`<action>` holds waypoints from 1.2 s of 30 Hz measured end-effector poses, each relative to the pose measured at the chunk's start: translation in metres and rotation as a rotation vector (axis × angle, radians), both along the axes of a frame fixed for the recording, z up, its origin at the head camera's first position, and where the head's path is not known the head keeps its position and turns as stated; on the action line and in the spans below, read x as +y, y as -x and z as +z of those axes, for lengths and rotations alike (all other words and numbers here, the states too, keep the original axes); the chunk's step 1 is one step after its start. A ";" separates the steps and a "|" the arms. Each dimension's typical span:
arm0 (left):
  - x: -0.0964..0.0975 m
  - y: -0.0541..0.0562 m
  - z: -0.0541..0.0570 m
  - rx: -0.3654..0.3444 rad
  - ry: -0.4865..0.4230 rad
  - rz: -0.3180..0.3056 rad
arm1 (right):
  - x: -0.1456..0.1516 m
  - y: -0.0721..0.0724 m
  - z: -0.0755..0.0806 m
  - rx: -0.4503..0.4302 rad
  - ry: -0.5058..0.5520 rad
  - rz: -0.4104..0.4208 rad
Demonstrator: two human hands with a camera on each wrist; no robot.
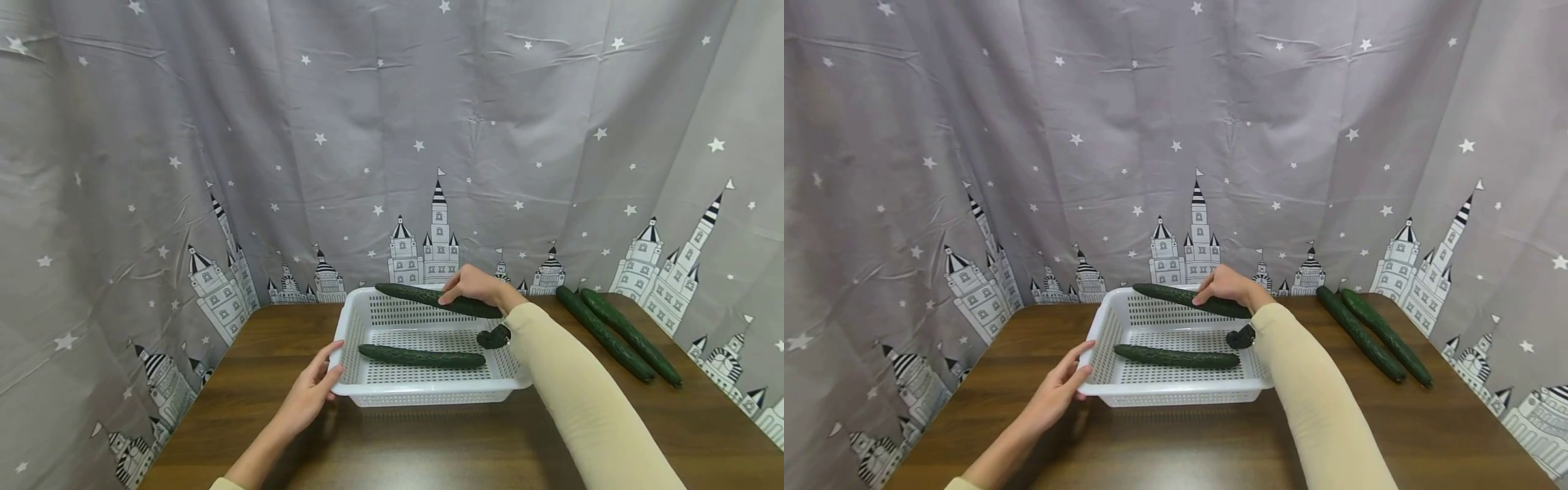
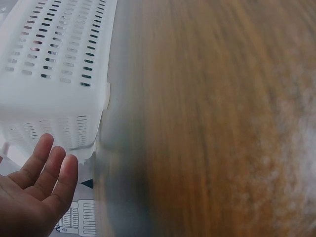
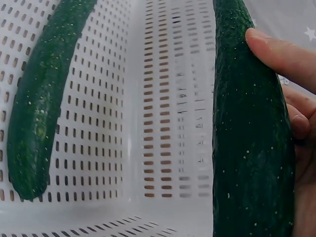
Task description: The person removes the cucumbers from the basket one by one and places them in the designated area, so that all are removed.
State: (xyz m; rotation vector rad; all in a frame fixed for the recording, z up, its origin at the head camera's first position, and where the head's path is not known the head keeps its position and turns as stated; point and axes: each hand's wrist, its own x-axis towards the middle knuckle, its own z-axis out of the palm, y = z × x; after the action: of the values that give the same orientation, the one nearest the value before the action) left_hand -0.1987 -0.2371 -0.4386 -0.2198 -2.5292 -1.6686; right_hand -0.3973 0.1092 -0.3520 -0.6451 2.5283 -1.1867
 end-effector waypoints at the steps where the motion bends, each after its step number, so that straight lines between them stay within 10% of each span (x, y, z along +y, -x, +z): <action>1: 0.000 0.000 0.000 -0.001 0.001 0.001 | 0.002 0.001 0.002 0.003 0.000 -0.001; 36: 0.000 0.001 -0.001 -0.017 0.018 0.021 | 0.104 0.001 0.009 0.051 -0.009 -0.197</action>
State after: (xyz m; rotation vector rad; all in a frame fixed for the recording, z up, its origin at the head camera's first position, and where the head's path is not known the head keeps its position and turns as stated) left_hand -0.1999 -0.2374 -0.4395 -0.1808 -2.5507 -1.6480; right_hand -0.3987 0.2128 -0.3426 -0.4371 2.6894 -1.2352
